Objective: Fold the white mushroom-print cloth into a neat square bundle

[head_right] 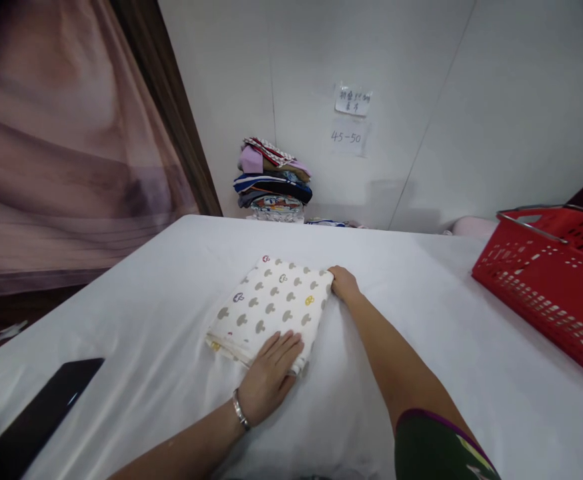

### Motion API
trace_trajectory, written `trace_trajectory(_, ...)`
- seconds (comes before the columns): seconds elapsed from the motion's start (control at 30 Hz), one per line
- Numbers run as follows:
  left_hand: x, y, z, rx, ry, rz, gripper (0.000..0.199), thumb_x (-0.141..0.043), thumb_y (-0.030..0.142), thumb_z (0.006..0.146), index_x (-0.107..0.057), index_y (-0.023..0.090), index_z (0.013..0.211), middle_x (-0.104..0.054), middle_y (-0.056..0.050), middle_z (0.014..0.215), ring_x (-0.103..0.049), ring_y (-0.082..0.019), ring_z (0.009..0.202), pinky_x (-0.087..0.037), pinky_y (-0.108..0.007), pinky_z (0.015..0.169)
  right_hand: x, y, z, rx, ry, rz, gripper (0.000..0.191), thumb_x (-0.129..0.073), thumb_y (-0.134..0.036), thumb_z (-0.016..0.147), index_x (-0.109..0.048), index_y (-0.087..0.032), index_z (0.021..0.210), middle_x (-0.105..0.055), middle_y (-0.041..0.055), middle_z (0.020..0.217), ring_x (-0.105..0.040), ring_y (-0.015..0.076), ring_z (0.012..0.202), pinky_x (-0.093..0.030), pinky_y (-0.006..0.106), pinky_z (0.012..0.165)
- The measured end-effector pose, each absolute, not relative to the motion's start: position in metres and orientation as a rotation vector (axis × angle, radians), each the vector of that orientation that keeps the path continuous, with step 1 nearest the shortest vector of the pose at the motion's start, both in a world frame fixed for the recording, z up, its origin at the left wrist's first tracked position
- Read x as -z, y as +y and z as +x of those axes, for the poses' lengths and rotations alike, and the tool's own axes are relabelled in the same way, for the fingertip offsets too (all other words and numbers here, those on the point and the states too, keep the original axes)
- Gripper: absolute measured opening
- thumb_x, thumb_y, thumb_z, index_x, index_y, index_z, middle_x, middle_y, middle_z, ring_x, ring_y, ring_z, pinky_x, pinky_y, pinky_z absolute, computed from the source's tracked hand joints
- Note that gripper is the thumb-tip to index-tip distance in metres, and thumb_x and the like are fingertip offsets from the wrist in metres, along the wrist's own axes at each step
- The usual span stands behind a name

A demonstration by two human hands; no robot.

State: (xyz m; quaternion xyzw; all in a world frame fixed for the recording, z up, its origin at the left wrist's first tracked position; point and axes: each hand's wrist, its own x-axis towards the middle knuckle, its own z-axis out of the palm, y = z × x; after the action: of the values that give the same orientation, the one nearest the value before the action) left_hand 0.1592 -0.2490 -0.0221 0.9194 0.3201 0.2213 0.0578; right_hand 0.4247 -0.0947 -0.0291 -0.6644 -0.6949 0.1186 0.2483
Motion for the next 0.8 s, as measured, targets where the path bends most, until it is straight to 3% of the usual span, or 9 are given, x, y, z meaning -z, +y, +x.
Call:
trace_trajectory(0.27,0.013,-0.251,0.155,-0.689,0.907,2.799,0.052,-0.046,0.006,0.074,-0.047,0.020,0.125,-0.053,-0.006,0.130,-0.042,-0.021,0.125,-0.031,-0.047,0.108,0.032,-0.101,0.430,-0.484,-1.790,-1.742,0.035,-0.051,-0.015,0.070,-0.066,-0.023,0.100,-0.068,-0.0009,0.099,-0.060,0.0155,0.090,-0.044,0.024,0.079)
trace_trajectory(0.53,0.009,-0.254,0.158,-0.637,0.950,2.783,0.047,-0.046,0.007,0.077,-0.051,0.021,0.121,-0.054,-0.005,0.129,-0.044,-0.022,0.124,-0.029,-0.050,0.107,0.034,-0.102,0.429,-0.502,-1.661,-1.759,0.030,-0.050,-0.014,0.068,-0.070,-0.019,0.090,-0.070,0.0021,0.088,-0.061,0.0170,0.084,-0.045,0.028,0.078)
trace_trajectory(0.7,0.011,-0.254,0.157,-0.632,0.946,2.780,0.046,-0.047,0.010,0.078,-0.050,0.020,0.123,-0.053,-0.006,0.130,-0.042,-0.022,0.125,-0.026,-0.050,0.108,0.030,-0.113,0.427,-0.473,-1.555,-1.802,0.042,-0.046,-0.015,0.072,-0.063,-0.020,0.110,-0.066,0.0045,0.108,-0.059,0.0177,0.099,-0.045,0.031,0.087)
trace_trajectory(0.8,0.010,-0.255,0.157,-0.641,0.930,2.774,0.044,-0.047,0.014,0.080,-0.050,0.020,0.123,-0.052,-0.006,0.131,-0.041,-0.023,0.126,-0.025,-0.051,0.108,0.021,-0.134,0.415,-0.378,-1.498,-1.819,0.048,-0.039,-0.020,0.079,-0.051,-0.018,0.126,-0.054,0.0088,0.128,-0.049,0.0200,0.116,-0.040,0.036,0.096)
